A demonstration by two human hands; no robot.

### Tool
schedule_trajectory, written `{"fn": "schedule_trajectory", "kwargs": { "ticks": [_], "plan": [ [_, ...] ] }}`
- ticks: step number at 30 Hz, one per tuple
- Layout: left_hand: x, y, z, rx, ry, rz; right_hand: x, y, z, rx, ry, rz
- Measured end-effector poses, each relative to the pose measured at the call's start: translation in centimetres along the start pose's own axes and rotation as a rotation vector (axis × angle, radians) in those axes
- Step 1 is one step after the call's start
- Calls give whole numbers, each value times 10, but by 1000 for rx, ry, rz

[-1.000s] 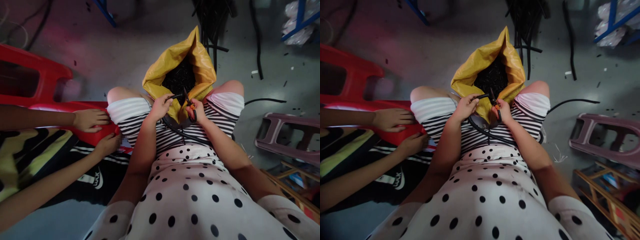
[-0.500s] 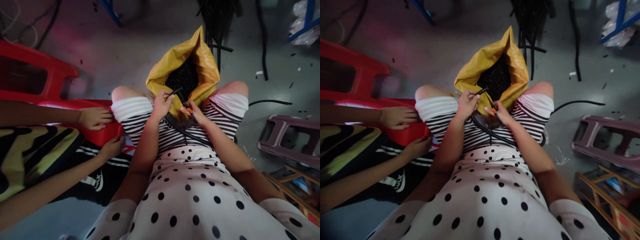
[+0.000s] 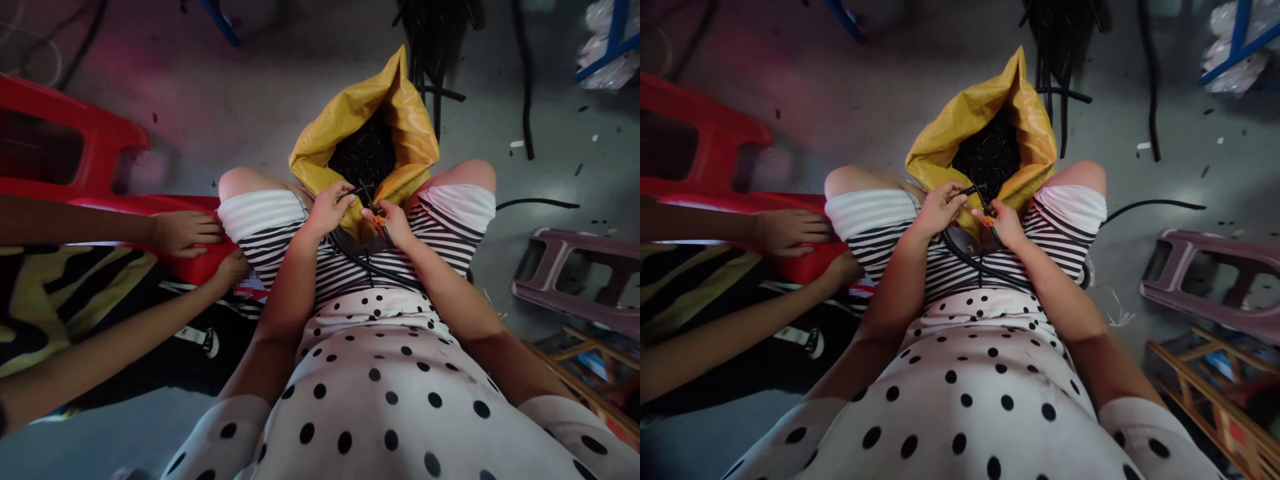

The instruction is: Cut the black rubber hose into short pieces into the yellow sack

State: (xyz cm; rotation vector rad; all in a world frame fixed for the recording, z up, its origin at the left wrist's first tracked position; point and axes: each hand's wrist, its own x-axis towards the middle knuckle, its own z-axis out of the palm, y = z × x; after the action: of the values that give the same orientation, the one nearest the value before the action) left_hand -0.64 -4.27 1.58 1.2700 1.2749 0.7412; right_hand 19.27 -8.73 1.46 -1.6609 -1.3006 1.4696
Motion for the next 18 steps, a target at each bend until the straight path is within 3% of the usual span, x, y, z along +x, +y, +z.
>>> {"fn": "schedule_trajectory", "kwargs": {
  "ticks": [13, 18],
  "plan": [
    [-1, -1, 2, 6, 26, -51, 4, 0, 1, 77, -17, 5],
    [-1, -3, 2, 117, -49, 20, 1, -3, -1, 169, -60, 126]
  ]
}}
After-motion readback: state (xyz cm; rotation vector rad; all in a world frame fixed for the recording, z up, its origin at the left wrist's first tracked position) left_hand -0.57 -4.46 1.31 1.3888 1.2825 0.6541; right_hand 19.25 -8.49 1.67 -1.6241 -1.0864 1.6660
